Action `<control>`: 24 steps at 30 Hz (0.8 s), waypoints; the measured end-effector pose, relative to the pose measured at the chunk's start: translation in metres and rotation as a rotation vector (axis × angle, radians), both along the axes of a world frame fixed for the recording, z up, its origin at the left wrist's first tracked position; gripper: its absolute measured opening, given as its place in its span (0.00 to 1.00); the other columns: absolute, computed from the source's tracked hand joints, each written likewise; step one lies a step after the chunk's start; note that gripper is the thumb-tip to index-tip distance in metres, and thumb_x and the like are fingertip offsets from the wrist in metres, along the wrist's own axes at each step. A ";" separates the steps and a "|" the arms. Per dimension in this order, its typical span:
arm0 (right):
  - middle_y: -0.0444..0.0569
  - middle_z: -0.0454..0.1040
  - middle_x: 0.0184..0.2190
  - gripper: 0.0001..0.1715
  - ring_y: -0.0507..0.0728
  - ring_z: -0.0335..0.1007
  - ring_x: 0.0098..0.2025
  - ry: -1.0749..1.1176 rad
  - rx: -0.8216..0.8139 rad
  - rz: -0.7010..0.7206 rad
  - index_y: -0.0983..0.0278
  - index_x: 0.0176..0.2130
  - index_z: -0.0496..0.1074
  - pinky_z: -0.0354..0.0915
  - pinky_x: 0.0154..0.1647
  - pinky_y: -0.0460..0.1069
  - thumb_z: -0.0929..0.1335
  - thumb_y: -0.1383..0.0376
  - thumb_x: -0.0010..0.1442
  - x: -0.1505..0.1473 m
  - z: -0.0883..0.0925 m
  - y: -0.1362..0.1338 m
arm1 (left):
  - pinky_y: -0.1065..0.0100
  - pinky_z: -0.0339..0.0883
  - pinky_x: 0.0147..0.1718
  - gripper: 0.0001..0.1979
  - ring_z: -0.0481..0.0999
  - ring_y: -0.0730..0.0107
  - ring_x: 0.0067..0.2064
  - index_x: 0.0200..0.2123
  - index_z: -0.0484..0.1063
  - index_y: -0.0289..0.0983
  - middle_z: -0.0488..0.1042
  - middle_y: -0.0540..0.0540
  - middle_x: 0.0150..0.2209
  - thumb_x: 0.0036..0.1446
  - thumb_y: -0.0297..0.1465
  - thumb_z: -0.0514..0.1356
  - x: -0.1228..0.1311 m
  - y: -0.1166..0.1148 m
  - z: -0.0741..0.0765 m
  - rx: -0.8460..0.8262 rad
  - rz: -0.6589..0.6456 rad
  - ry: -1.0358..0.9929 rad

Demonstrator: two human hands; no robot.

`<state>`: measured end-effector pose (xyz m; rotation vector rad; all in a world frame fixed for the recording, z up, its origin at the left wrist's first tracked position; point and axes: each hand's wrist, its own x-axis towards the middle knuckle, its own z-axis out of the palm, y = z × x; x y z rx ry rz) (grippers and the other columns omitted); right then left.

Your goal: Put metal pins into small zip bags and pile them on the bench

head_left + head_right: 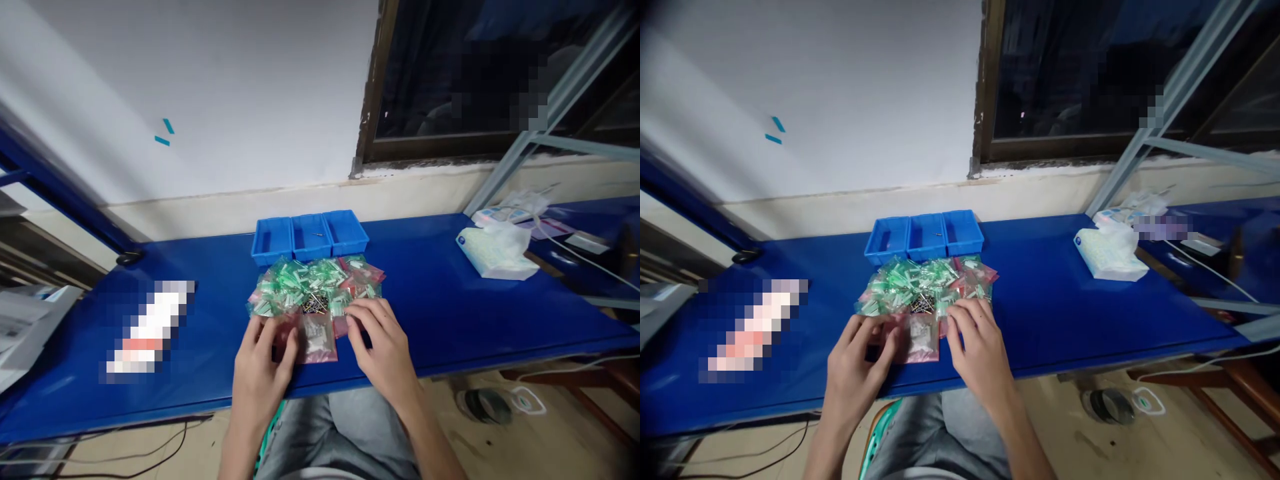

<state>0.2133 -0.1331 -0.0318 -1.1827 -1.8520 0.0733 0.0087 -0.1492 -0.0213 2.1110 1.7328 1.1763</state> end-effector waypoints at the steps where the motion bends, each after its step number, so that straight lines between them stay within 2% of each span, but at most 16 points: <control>1: 0.53 0.74 0.42 0.11 0.59 0.69 0.46 -0.015 0.002 0.022 0.63 0.46 0.72 0.68 0.49 0.56 0.63 0.72 0.67 0.002 -0.001 -0.001 | 0.69 0.67 0.37 0.09 0.72 0.68 0.36 0.45 0.73 0.38 0.70 0.46 0.39 0.66 0.34 0.56 0.001 -0.001 -0.001 0.020 0.028 0.007; 4: 0.52 0.75 0.40 0.12 0.58 0.70 0.44 -0.101 -0.011 0.118 0.63 0.46 0.72 0.69 0.48 0.56 0.63 0.73 0.66 0.003 -0.002 -0.012 | 0.69 0.64 0.34 0.07 0.69 0.70 0.31 0.44 0.72 0.38 0.68 0.49 0.33 0.66 0.31 0.57 0.004 -0.011 -0.004 0.143 0.137 -0.001; 6: 0.52 0.75 0.40 0.13 0.58 0.70 0.43 -0.091 -0.027 0.128 0.63 0.47 0.72 0.69 0.47 0.55 0.64 0.74 0.66 0.001 -0.002 -0.024 | 0.69 0.61 0.31 0.05 0.65 0.72 0.28 0.42 0.71 0.37 0.65 0.51 0.29 0.65 0.27 0.57 0.006 -0.021 -0.008 0.237 0.216 -0.079; 8: 0.52 0.75 0.39 0.13 0.57 0.70 0.42 0.017 -0.038 0.093 0.63 0.47 0.71 0.69 0.45 0.54 0.64 0.75 0.65 -0.004 -0.002 -0.038 | 0.70 0.58 0.28 0.03 0.63 0.73 0.27 0.41 0.70 0.37 0.64 0.51 0.29 0.65 0.27 0.57 0.010 -0.028 -0.010 0.283 0.284 -0.203; 11: 0.52 0.74 0.39 0.13 0.57 0.71 0.42 0.173 -0.055 0.055 0.62 0.46 0.71 0.69 0.45 0.53 0.64 0.75 0.65 -0.015 -0.001 -0.048 | 0.69 0.59 0.28 0.05 0.65 0.71 0.30 0.44 0.69 0.37 0.65 0.50 0.32 0.65 0.31 0.58 0.013 -0.031 -0.011 0.243 0.349 -0.340; 13: 0.51 0.74 0.38 0.12 0.56 0.71 0.42 0.212 -0.068 0.053 0.62 0.46 0.71 0.69 0.46 0.53 0.64 0.74 0.65 -0.022 0.000 -0.047 | 0.68 0.61 0.31 0.06 0.66 0.70 0.31 0.44 0.70 0.37 0.65 0.50 0.33 0.65 0.32 0.57 0.013 -0.029 -0.010 0.184 0.325 -0.301; 18: 0.51 0.74 0.38 0.11 0.56 0.71 0.43 0.251 -0.083 0.041 0.62 0.44 0.72 0.68 0.48 0.53 0.63 0.73 0.66 -0.034 0.001 -0.033 | 0.69 0.61 0.32 0.04 0.64 0.72 0.29 0.38 0.72 0.37 0.68 0.50 0.30 0.65 0.30 0.57 0.010 -0.018 -0.003 0.110 0.102 -0.103; 21: 0.51 0.74 0.39 0.10 0.57 0.71 0.44 0.261 -0.053 0.015 0.62 0.43 0.72 0.68 0.49 0.54 0.63 0.73 0.66 -0.037 0.004 -0.027 | 0.69 0.63 0.33 0.04 0.67 0.70 0.31 0.38 0.71 0.37 0.68 0.50 0.31 0.65 0.32 0.58 0.013 -0.007 0.001 0.103 0.076 -0.040; 24: 0.52 0.74 0.40 0.10 0.58 0.71 0.45 0.257 -0.038 -0.014 0.62 0.43 0.72 0.68 0.48 0.54 0.63 0.72 0.67 -0.036 0.006 -0.025 | 0.68 0.65 0.35 0.06 0.71 0.67 0.36 0.40 0.72 0.38 0.70 0.47 0.36 0.65 0.33 0.57 0.019 0.004 0.003 0.000 0.080 0.045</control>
